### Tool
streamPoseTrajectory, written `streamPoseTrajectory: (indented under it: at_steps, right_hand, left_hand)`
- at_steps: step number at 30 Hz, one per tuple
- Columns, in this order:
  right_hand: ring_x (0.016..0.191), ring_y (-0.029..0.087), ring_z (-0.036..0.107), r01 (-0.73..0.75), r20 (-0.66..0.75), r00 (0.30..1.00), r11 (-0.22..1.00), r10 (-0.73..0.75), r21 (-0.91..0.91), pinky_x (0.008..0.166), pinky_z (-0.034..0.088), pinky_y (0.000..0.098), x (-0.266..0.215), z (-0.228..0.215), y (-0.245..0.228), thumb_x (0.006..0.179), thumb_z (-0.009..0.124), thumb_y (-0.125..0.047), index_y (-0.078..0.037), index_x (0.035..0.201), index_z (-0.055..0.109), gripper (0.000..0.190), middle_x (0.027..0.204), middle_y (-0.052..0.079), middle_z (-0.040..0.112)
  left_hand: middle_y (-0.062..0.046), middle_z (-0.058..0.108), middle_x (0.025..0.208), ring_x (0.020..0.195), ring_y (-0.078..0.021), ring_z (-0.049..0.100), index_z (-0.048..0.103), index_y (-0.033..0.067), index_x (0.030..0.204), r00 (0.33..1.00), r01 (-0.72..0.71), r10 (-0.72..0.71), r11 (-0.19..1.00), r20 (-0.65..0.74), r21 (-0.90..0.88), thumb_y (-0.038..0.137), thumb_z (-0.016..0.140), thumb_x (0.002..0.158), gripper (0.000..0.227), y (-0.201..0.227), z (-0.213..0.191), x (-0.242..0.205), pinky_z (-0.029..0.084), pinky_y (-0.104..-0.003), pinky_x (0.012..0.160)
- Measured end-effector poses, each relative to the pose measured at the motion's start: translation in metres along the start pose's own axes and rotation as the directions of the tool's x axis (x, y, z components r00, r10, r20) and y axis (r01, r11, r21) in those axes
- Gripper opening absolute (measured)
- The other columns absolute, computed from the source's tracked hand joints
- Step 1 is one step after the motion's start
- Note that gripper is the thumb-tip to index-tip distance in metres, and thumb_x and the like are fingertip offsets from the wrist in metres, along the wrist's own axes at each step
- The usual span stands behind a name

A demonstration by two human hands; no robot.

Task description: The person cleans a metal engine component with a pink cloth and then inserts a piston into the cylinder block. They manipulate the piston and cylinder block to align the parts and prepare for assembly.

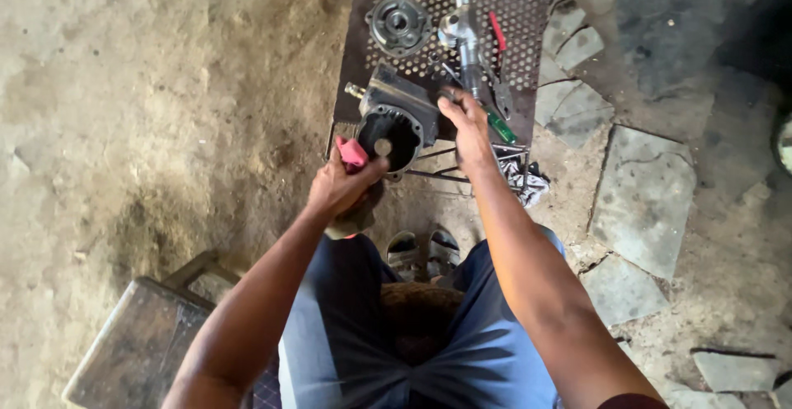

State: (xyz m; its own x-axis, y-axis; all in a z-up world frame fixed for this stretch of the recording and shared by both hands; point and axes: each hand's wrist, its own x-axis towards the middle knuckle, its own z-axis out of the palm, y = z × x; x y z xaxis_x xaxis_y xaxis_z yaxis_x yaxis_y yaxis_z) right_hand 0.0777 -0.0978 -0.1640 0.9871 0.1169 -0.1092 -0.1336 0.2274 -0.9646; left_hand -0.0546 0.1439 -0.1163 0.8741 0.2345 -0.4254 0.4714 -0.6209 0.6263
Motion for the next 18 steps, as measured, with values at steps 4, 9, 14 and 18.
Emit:
streamPoseTrajectory:
  at_steps: [4,9,14,18]
  right_hand:
    - [0.091,0.009,0.061,0.194,0.15,0.976,0.936,-0.155,-0.294,0.082,0.049,0.0269,0.021,0.011,-0.02,0.089,0.081,-0.026,-0.003,0.108,0.073,0.031,0.099,-0.001,0.07]
    - [0.074,0.014,0.065,0.479,0.311,0.877,0.724,-0.367,-0.496,0.068,0.053,0.0318,0.021,0.022,-0.029,0.088,0.088,-0.023,-0.002,0.095,0.074,0.026,0.083,0.005,0.072]
    - [0.068,0.028,0.069,0.642,0.374,0.763,0.558,-0.527,-0.525,0.059,0.051,0.0376,0.018,0.028,-0.045,0.088,0.088,-0.019,0.0,0.09,0.07,0.026,0.083,0.015,0.071]
    - [0.075,0.034,0.068,0.713,0.384,0.687,0.47,-0.617,-0.521,0.066,0.052,0.0416,0.012,0.032,-0.047,0.092,0.085,-0.017,0.003,0.093,0.069,0.026,0.085,0.017,0.069]
  left_hand:
    - [-0.009,0.074,0.103,0.085,-0.0181,0.07,0.057,0.0027,0.137,0.99,0.094,-0.134,0.86,-0.045,-0.502,0.063,0.083,0.075,0.09,-0.006,0.036,0.001,0.057,-0.034,0.073]
    - [-0.004,0.062,0.077,0.056,-0.0119,0.056,0.044,0.0084,0.141,0.966,0.064,-0.237,0.614,-0.106,-0.787,0.032,0.083,0.076,0.079,0.015,0.053,-0.012,0.047,-0.031,0.048]
    - [-0.006,0.063,0.079,0.057,-0.0141,0.059,0.04,0.0114,0.142,0.953,-0.031,-0.23,0.573,-0.197,-0.819,0.014,0.072,0.074,0.075,0.025,0.055,-0.004,0.049,-0.032,0.049]
    - [-0.009,0.07,0.09,0.072,-0.0172,0.065,0.055,0.0045,0.128,0.926,-0.095,-0.172,0.757,-0.337,-0.647,0.017,0.072,0.078,0.054,0.019,0.043,-0.001,0.056,-0.034,0.064]
